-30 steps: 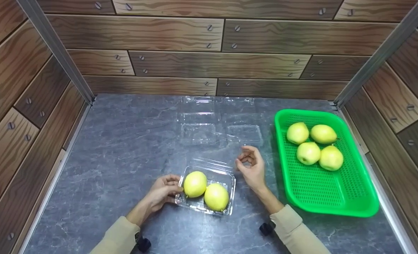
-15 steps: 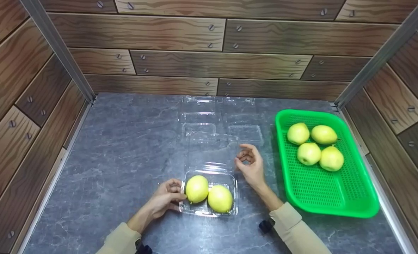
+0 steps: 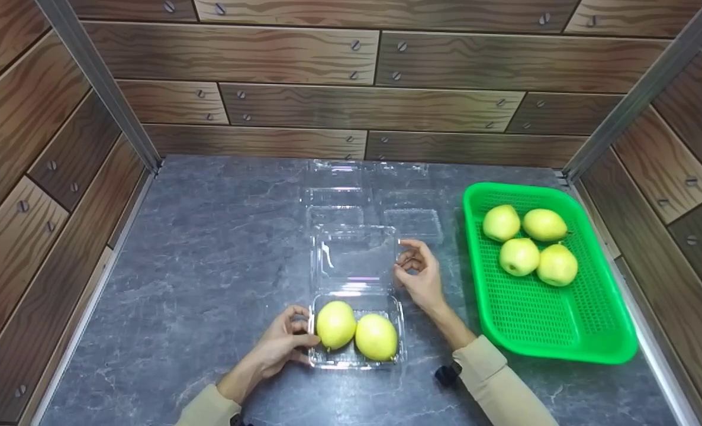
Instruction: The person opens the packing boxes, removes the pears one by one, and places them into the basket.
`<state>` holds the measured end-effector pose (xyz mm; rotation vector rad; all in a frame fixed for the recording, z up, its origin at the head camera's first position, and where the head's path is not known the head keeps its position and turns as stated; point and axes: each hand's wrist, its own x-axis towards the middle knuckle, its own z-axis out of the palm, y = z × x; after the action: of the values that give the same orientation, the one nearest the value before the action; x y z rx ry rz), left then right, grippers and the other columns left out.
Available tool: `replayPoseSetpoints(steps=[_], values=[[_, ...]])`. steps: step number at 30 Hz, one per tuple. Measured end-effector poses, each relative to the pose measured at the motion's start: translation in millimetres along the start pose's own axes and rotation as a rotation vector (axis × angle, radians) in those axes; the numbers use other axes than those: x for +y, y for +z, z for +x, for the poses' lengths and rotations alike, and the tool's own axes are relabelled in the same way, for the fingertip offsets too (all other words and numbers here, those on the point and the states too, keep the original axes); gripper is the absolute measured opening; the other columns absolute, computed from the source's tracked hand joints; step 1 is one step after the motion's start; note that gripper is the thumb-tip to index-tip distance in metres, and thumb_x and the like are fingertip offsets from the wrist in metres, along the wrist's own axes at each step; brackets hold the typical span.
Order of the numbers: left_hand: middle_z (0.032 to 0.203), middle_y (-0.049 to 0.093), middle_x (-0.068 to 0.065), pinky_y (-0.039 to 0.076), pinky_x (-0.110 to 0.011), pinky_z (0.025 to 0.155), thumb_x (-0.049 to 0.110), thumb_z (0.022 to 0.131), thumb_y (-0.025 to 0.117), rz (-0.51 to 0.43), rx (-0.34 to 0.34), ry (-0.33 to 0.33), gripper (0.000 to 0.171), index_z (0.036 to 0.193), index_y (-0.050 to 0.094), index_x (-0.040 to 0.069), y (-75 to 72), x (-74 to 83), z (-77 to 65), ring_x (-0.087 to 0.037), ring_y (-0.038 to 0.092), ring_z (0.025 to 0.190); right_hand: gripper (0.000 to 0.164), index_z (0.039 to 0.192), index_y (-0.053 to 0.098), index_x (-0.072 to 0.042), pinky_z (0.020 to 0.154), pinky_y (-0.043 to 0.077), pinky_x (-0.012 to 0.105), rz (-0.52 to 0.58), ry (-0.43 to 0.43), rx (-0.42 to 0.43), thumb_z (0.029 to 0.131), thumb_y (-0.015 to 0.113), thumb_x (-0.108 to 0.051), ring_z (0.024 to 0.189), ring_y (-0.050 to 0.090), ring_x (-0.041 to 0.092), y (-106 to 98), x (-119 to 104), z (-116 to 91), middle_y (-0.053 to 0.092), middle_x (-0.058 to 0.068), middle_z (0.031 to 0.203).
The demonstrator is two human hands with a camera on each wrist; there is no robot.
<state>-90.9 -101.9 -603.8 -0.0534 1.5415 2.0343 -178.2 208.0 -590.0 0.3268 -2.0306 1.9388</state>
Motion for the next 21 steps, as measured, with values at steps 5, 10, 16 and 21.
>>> replayPoseSetpoints(steps=[5,10,16,21], values=[[0.093,0.067,-0.003,0.068,-0.030,0.058,-0.010,0.084,0.073,-0.013,-0.024,0.006,0.050,0.121,0.042,0.004,2.0,-3.5,-3.1,-0.019,0.066,0.080,0.049,0.126,0.055,0.018,0.038,0.052,0.019,0.015,0.031,-0.028,0.078,0.060,0.025,0.056,0.058,0.005,-2.2,-0.5,-0.3,0.061,0.010,0.082],[0.093,0.065,-0.003,0.068,-0.030,0.057,-0.008,0.084,0.074,-0.023,-0.031,0.010,0.051,0.121,0.041,0.005,3.2,-7.1,-5.6,-0.019,0.066,0.080,0.052,0.128,0.052,0.019,0.038,0.052,0.018,0.018,0.091,-0.058,0.077,0.059,0.026,0.054,0.058,0.005,-4.6,-0.3,-1.5,0.060,0.006,0.081],[0.091,0.065,-0.003,0.068,-0.030,0.057,-0.008,0.084,0.074,-0.025,-0.044,0.004,0.052,0.121,0.040,0.006,4.1,-10.3,-7.3,-0.019,0.066,0.081,0.052,0.128,0.055,0.012,0.037,0.053,0.023,0.011,0.178,-0.080,0.078,0.059,0.024,0.053,0.058,0.007,-7.3,-2.0,-3.0,0.059,0.003,0.080],[0.090,0.064,-0.002,0.067,-0.029,0.056,-0.009,0.084,0.073,-0.025,-0.050,0.005,0.052,0.121,0.040,0.006,4.4,-12.1,-8.6,-0.018,0.065,0.081,0.054,0.130,0.054,0.013,0.036,0.052,0.024,0.002,0.235,-0.091,0.077,0.060,0.023,0.051,0.056,0.007,-8.9,-2.5,-3.9,0.059,0.004,0.080]])
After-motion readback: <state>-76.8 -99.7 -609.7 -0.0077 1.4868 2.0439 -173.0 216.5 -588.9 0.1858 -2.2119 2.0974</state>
